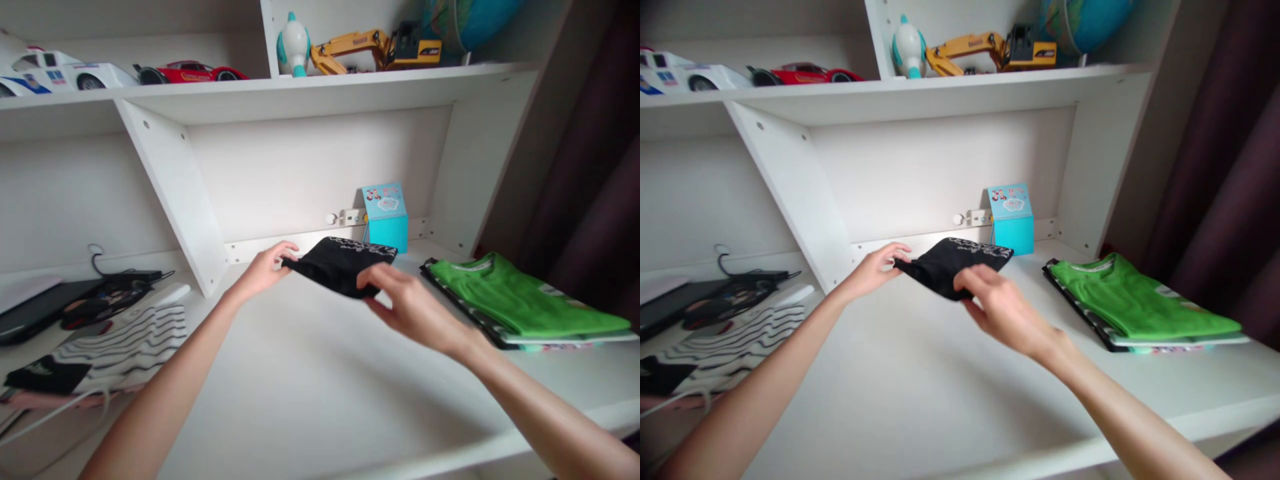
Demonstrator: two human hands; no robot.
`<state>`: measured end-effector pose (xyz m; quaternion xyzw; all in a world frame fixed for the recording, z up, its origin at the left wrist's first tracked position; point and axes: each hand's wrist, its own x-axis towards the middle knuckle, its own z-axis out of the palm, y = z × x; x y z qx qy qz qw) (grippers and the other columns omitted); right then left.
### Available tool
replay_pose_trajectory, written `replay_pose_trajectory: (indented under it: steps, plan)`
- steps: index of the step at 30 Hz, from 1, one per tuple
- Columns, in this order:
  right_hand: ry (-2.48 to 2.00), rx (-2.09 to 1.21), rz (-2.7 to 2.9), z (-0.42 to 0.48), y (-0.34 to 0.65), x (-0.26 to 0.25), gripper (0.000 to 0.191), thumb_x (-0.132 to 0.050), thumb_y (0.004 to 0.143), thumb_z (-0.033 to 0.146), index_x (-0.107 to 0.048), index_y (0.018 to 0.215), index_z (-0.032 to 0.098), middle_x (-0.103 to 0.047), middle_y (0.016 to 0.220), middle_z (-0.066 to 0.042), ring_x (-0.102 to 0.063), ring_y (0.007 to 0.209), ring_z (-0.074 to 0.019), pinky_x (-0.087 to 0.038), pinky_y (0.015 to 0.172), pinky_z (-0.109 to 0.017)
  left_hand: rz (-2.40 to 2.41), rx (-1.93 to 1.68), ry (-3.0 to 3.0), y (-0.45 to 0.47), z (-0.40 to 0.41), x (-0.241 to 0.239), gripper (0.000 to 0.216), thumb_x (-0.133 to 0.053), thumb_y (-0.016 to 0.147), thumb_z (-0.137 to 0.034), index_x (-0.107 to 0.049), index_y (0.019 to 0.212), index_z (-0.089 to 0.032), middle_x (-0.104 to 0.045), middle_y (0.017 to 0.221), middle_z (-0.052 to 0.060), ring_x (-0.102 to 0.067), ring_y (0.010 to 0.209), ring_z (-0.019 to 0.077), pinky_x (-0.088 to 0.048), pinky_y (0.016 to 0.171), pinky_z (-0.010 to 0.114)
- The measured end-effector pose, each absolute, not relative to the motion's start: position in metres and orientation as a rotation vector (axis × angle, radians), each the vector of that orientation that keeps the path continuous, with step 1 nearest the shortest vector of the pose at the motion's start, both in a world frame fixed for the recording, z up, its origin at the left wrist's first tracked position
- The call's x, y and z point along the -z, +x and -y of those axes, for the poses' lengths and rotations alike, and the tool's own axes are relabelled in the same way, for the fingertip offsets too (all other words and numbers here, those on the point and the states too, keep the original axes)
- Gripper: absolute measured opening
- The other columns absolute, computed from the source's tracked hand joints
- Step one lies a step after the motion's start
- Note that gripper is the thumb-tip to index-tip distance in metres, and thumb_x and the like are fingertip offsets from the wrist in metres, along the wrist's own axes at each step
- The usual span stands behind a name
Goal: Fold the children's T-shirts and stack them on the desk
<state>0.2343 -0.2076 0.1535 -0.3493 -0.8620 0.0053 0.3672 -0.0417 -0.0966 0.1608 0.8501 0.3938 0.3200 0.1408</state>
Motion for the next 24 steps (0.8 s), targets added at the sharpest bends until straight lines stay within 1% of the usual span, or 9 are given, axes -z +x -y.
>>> replay_pose_trajectory:
  steps: [4,7,9,11,13,17,20,22,24]
  plan:
    - [-0.748,-0.481,2.672,0.227,0.23,-0.127,0.021,-0.046,0.087,0.023,-0.056,0.105,0.021,-0.062,0.1,-0.004,-0.058,0.09,-0.0138,-0.046,0.077,-0.025,-1.304,-0.443,2.66,-0.045,0.12,-0.117,0.044,-0.051,0.073,-0.011,-0.054,0.117,-0.02,-0.054,0.12,0.009,-0.048,0.114,0.023,-0.036,0.097,0.036]
    - [-0.929,-0.421,2.557,0.195,0.242,-0.106,0.028,-0.034,0.09,0.018,-0.057,0.107,0.02,-0.055,0.119,-0.006,-0.053,0.107,-0.0146,-0.042,0.09,-0.027,-1.151,-0.37,2.707,-0.017,0.163,-0.1,0.04,-0.044,0.085,-0.023,-0.049,0.124,-0.022,-0.044,0.133,0.008,-0.043,0.12,0.0205,-0.033,0.1,0.033]
    - [-1.121,-0.303,2.47,0.166,0.253,-0.088,0.032,-0.035,0.088,0.017,-0.056,0.113,0.019,-0.051,0.126,-0.007,-0.047,0.116,-0.0172,-0.036,0.097,-0.03,-0.967,-0.307,2.723,0.007,0.194,-0.091,0.043,-0.041,0.088,-0.03,-0.042,0.131,-0.023,-0.037,0.139,0.007,-0.039,0.123,0.0203,-0.031,0.102,0.033]
    - [-1.302,-0.263,2.474,0.147,0.262,-0.068,0.035,-0.039,0.087,0.019,-0.053,0.119,0.019,-0.052,0.126,-0.009,-0.047,0.117,-0.0204,-0.035,0.098,-0.034,-0.873,-0.245,2.732,0.025,0.215,-0.083,0.046,-0.044,0.088,-0.032,-0.039,0.133,-0.023,-0.04,0.137,0.008,-0.04,0.123,0.0222,-0.028,0.104,0.039]
    - [-1.428,-0.256,2.51,0.145,0.269,-0.052,0.036,-0.04,0.088,0.023,-0.052,0.122,0.018,-0.054,0.124,-0.01,-0.049,0.113,-0.0236,-0.038,0.095,-0.037,-0.883,-0.233,2.714,0.031,0.22,-0.074,0.044,-0.047,0.086,-0.03,-0.042,0.13,-0.026,-0.049,0.13,0.007,-0.044,0.119,0.023,-0.022,0.105,0.045]
    - [-1.514,-0.158,2.461,0.189,0.266,-0.044,0.029,-0.042,0.088,0.029,-0.061,0.108,0.019,-0.062,0.104,-0.012,-0.057,0.096,-0.0259,-0.042,0.084,-0.04,-1.114,-0.289,2.651,0.011,0.189,-0.063,0.031,-0.044,0.088,-0.028,-0.056,0.116,-0.03,-0.056,0.123,0.005,-0.043,0.119,0.0236,-0.009,0.106,0.052]
    - [-1.368,-0.292,2.475,0.222,0.26,-0.054,0.026,-0.042,0.088,0.033,-0.062,0.103,0.024,-0.062,0.1,-0.008,-0.059,0.086,-0.0203,-0.045,0.077,-0.033,-1.368,-0.316,2.617,-0.012,0.158,-0.055,0.034,-0.041,0.088,-0.027,-0.056,0.118,-0.025,-0.05,0.129,0.008,-0.037,0.123,0.0271,-0.017,0.103,0.052]
    - [-1.377,-0.311,2.426,0.227,0.26,-0.059,0.026,-0.042,0.088,0.033,-0.061,0.103,0.025,-0.062,0.1,-0.007,-0.059,0.086,-0.0186,-0.045,0.076,-0.031,-1.44,-0.334,2.593,-0.021,0.146,-0.05,0.038,-0.041,0.087,-0.027,-0.053,0.122,-0.021,-0.049,0.128,0.012,-0.041,0.12,0.0269,-0.028,0.1,0.045]
    - [-1.567,-0.197,2.308,0.215,0.265,-0.059,0.026,-0.042,0.088,0.032,-0.061,0.101,0.02,-0.062,0.097,-0.009,-0.059,0.086,-0.0203,-0.043,0.075,-0.031,-1.435,-0.373,2.577,-0.022,0.143,-0.046,0.04,-0.043,0.085,-0.028,-0.053,0.123,-0.017,-0.053,0.121,0.013,-0.046,0.113,0.0257,-0.036,0.095,0.038]
